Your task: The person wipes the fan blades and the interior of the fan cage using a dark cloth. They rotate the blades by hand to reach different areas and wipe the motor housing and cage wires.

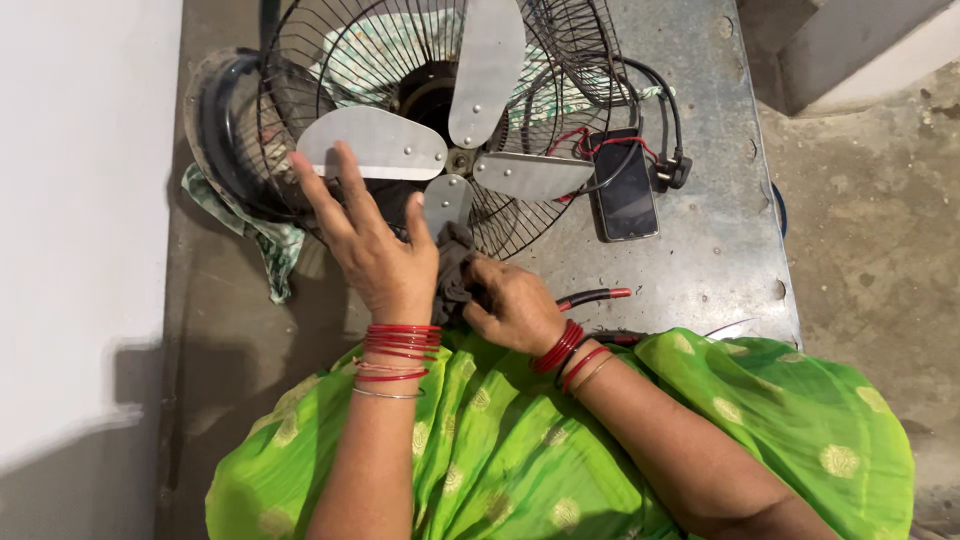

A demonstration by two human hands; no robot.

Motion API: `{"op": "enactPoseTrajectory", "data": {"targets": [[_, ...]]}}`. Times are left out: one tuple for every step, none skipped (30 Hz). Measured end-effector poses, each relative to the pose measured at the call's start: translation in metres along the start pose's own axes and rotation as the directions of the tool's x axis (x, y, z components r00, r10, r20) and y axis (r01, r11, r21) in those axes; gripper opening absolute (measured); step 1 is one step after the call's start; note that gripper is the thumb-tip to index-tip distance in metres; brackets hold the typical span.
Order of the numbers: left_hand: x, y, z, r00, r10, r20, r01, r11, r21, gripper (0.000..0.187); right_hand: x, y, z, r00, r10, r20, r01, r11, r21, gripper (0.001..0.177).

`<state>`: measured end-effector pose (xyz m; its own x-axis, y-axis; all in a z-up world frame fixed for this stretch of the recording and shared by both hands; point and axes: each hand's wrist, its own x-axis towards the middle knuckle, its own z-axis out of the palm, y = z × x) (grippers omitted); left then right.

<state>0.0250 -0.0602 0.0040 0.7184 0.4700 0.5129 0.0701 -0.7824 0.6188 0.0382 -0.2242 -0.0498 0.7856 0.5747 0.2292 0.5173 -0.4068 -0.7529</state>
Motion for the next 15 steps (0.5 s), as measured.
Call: {"op": "enactPoseTrajectory", "data": {"targets": [[-0.001, 0.001, 0.001, 1.0, 0.001, -0.005, -0.001, 1.0, 0.008, 0.092, 0.002, -0.003, -0.005, 0.998, 0.052, 0.016, -0.053, 0.998, 0.028, 0.033], [-0.002, 0.002, 0.001, 1.0, 0.003, -0.011, -0.003, 1.0, 0.017, 0.093, 0.004, -0.007, -0.011, 0.994, 0.104, 0.034, -0.106, 0.993, 0.055, 0.033], [-0.003, 0.002, 0.001, 1.0, 0.003, -0.015, -0.003, 1.0, 0.026, 0.093, 0.006, -0.011, -0.018, 0.986, 0.163, -0.038, -0.161, 0.986, 0.05, 0.031], [-0.003, 0.0, 0.001, 1.0, 0.029, -0.01, -0.028, 0.997, 0.073, 0.092, 0.007, -0.016, -0.024, 0.969, 0.221, -0.11, -0.217, 0.975, 0.048, 0.028], [-0.004, -0.001, 0.002, 0.999, 0.05, -0.005, -0.049, 0.992, 0.119, 0.091, 0.008, -0.02, -0.031, 0.944, 0.277, -0.178, -0.273, 0.961, 0.048, 0.026], [-0.004, -0.003, 0.003, 0.998, 0.07, 0.002, -0.07, 0.984, 0.165, 0.09, 0.012, -0.024, -0.036, 0.937, 0.185, -0.296, -0.178, 0.983, 0.052, 0.027], [-0.005, -0.003, 0.006, 0.996, 0.08, 0.029, -0.084, 0.975, 0.208, 0.088, 0.015, -0.028, -0.041, 0.91, 0.091, -0.406, -0.081, 0.996, 0.042, 0.027], [-0.006, -0.003, 0.009, 0.994, 0.088, 0.057, -0.1, 0.963, 0.25, 0.087, 0.018, -0.03, -0.045, 0.862, -0.004, -0.507, 0.016, 1.0, 0.02, 0.028], [-0.007, -0.004, 0.011, 0.992, 0.098, 0.085, -0.119, 0.949, 0.291, 0.085, 0.023, -0.032, -0.047, 0.866, -0.091, -0.491, 0.045, 0.994, -0.104, 0.034], [-0.008, -0.003, 0.015, 0.985, 0.099, 0.143, -0.139, 0.94, 0.31, 0.088, 0.029, -0.032, -0.047, 0.869, -0.175, -0.463, 0.076, 0.971, -0.225, 0.041], [-0.01, -0.002, 0.017, 0.975, 0.1, 0.201, -0.164, 0.929, 0.331, 0.091, 0.033, -0.032, -0.045, 0.868, -0.254, -0.427, 0.107, 0.935, -0.338, 0.048], [-0.011, -0.002, 0.018, 0.961, 0.099, 0.258, -0.189, 0.918, 0.349, 0.094, 0.035, -0.032, -0.039, 0.871, -0.272, -0.409, 0.103, 0.916, -0.388, 0.053], [-0.011, -0.003, 0.019, 0.959, 0.101, 0.265, -0.208, 0.888, 0.411, 0.095, 0.037, -0.031, -0.031, 0.872, -0.291, -0.392, 0.101, 0.893, -0.438, 0.057], [-0.01, -0.003, 0.02, 0.957, 0.103, 0.273, -0.226, 0.853, 0.471, 0.097, 0.038, -0.028, -0.024, 0.874, -0.31, -0.375, 0.099, 0.868, -0.486, 0.062], [-0.011, -0.003, 0.02, 0.954, 0.099, 0.281, -0.24, 0.814, 0.529, 0.098, 0.036, -0.023, -0.019, 0.898, -0.262, -0.353, 0.076, 0.883, -0.462, 0.056]]}}
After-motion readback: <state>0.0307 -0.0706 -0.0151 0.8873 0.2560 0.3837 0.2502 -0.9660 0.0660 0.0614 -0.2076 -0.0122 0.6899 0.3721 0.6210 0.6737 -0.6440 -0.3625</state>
